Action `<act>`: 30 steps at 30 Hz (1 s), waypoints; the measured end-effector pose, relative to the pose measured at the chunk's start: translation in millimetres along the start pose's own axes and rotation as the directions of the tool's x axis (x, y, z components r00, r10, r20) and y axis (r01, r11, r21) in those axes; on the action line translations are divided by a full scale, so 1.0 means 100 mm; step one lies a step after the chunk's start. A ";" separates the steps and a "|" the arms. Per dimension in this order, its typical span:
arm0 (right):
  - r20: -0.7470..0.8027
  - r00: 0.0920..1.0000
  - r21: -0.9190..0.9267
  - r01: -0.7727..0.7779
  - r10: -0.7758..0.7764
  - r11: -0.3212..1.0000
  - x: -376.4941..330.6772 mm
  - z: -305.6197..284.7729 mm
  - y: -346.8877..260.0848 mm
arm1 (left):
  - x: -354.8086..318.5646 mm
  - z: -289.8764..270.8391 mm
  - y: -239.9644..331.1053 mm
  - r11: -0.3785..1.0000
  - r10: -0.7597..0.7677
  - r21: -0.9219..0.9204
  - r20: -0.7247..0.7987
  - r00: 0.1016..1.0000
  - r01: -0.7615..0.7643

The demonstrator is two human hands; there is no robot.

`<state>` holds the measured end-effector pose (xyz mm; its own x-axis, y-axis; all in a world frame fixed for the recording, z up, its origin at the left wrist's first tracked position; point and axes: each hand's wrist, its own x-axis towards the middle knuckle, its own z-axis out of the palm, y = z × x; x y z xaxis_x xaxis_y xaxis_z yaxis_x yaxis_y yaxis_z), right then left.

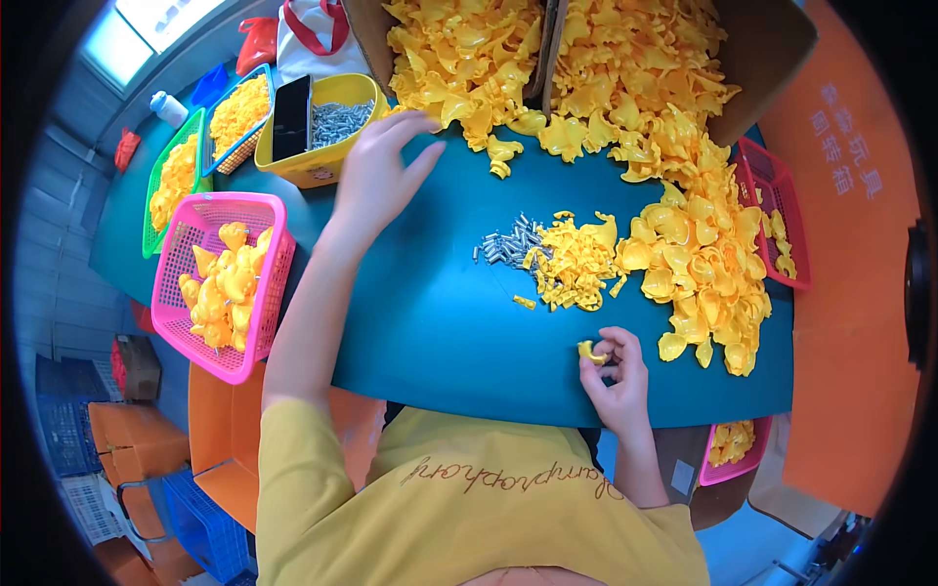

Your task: Assemble plastic toy ducks by joining body parts at a factory workbench.

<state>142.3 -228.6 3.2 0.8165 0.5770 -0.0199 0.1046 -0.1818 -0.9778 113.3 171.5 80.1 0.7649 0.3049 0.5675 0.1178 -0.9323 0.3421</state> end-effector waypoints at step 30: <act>0.214 0.976 -0.046 0.053 -0.042 0.998 -0.01 0.50 -0.12 | -1.61 0.02 0.96 0.840 0.316 -0.542 0.507 0.802 0.012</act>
<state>112.1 -186.9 4.3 0.6709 0.7412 -0.0231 0.1738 -0.1875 -0.9668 2.8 32.5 19.9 0.9717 -0.1485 0.1838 -0.2354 -0.6739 0.7003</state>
